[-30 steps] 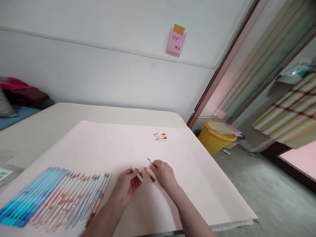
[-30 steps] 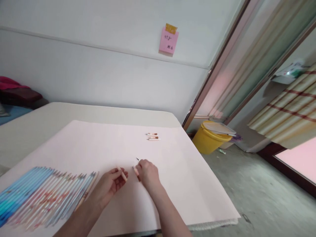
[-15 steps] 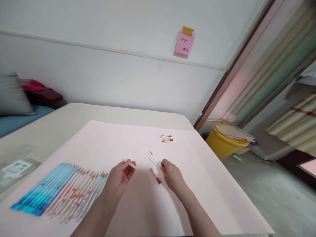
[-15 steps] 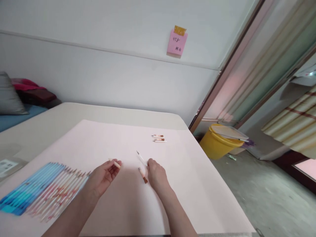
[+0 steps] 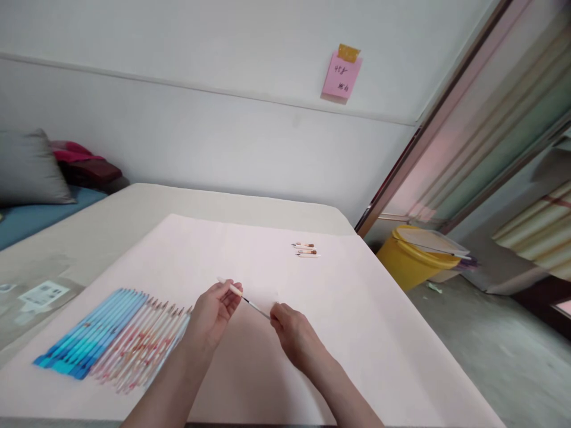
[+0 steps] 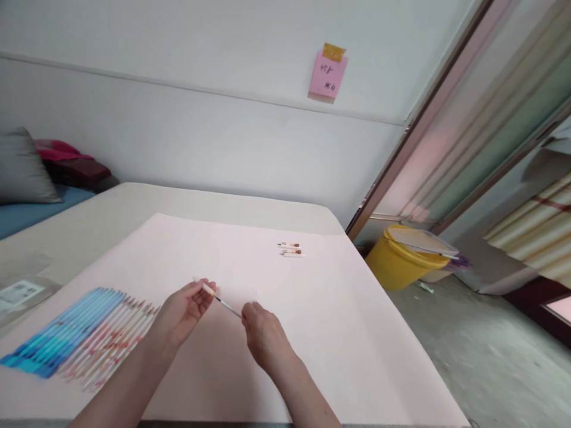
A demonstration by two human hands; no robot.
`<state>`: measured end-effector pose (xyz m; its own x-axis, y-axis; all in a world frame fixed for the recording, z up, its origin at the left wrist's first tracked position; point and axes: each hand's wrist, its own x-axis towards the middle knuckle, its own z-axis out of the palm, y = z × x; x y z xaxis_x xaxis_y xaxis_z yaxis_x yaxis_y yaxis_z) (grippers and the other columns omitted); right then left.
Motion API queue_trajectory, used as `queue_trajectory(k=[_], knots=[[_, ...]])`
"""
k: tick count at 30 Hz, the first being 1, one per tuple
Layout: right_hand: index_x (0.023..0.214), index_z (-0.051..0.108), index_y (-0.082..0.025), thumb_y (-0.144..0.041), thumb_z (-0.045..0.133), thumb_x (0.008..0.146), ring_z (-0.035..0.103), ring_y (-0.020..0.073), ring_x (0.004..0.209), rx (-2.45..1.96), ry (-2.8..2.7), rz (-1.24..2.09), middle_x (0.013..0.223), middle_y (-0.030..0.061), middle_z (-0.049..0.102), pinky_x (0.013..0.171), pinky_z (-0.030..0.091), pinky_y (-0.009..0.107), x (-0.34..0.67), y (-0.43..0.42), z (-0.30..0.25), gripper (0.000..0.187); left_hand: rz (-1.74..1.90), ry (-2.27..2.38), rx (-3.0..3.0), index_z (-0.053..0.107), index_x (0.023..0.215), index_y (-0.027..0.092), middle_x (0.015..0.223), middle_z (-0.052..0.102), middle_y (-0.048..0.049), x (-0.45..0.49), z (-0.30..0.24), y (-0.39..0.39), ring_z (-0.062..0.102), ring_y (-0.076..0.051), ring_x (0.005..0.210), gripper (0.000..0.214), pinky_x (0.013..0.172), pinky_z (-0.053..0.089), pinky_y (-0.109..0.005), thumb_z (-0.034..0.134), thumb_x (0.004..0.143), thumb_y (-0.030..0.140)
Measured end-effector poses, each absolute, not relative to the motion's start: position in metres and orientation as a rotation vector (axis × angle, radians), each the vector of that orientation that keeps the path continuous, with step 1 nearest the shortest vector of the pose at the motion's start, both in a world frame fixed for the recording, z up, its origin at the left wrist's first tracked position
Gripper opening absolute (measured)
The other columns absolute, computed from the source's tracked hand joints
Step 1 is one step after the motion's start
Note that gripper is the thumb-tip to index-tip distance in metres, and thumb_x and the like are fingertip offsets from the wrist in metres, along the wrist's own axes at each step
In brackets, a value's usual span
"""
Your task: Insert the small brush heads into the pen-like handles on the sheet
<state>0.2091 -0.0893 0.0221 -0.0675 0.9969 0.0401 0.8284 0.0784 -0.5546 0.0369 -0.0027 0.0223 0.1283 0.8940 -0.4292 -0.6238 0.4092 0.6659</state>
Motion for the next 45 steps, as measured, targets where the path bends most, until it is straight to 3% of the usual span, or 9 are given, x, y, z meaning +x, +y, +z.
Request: queue_trajectory(k=[9,15,23,29,35,39,45], knots=[[0.072,0.05,-0.02,-0.011,0.04,0.082,0.05,0.0106,0.065,-1.759,-1.854,0.59,0.075,0.0001,0.057,0.058,0.034,0.02,0.204,-0.089,0.027,0.017,1.144,0.992,0.549,0.059,0.079,0.013,0.078,0.065,-0.0076,0.05,0.028,-0.011,0.063,-0.014,0.072,0.009,0.067,0.053,-0.026,0.065,0.074,0.019],[0.065,0.051,-0.019,-0.014,0.043,0.079,0.05,0.0089,0.057,-1.678,-1.589,0.815,0.065,-0.002,0.054,0.054,0.036,0.019,0.198,-0.088,0.029,0.017,1.06,0.978,0.603,0.058,0.075,0.013,0.079,0.063,-0.0065,0.058,0.027,-0.023,0.062,-0.015,0.078,0.018,0.074,0.05,-0.028,0.07,0.069,0.026],[0.066,0.052,-0.019,-0.02,0.052,0.073,0.048,0.0088,0.047,-1.571,-1.157,1.045,0.055,-0.0039,0.052,0.046,0.038,0.02,0.192,-0.084,0.024,0.008,0.942,0.845,0.692,0.054,0.079,0.015,0.082,0.065,-0.0084,0.073,0.015,-0.043,0.063,-0.018,0.076,0.027,0.072,0.049,-0.034,0.062,0.075,0.041],[0.066,0.051,-0.019,-0.017,0.052,0.069,0.049,0.0098,0.044,-1.518,-1.063,1.097,0.051,-0.0046,0.053,0.043,0.038,0.021,0.189,-0.084,0.021,0.004,0.925,0.827,0.613,0.052,0.079,0.016,0.079,0.064,-0.0078,0.073,0.018,-0.043,0.063,-0.018,0.071,0.023,0.065,0.051,-0.032,0.062,0.077,0.037],[0.07,0.052,-0.019,-0.023,0.054,0.071,0.054,0.0125,0.047,-1.466,-1.095,1.179,0.05,-0.0035,0.056,0.047,0.043,0.023,0.198,-0.08,0.021,0.005,0.962,0.92,0.435,0.052,0.075,0.014,0.074,0.064,-0.0081,0.072,0.012,-0.038,0.064,-0.015,0.067,0.008,0.064,0.053,-0.03,0.056,0.081,0.016],[0.069,0.05,-0.019,-0.03,0.046,0.078,0.052,0.012,0.047,-1.654,-1.14,0.915,0.05,-0.0034,0.053,0.049,0.04,0.023,0.228,-0.074,0.024,0.015,1.01,0.923,0.346,0.052,0.073,0.013,0.074,0.065,-0.009,0.067,0.011,-0.028,0.065,-0.016,0.069,0.009,0.064,0.055,-0.029,0.053,0.082,0.011],[0.067,0.051,-0.02,-0.024,0.043,0.079,0.055,0.0145,0.064,-2.171,-1.477,0.433,0.068,0.0016,0.06,0.056,0.033,0.024,0.259,-0.068,0.012,0.015,1.054,0.898,0.324,0.052,0.072,0.013,0.076,0.064,-0.0094,0.059,0.017,-0.02,0.065,-0.015,0.069,0.011,0.062,0.055,-0.028,0.051,0.083,0.01]])
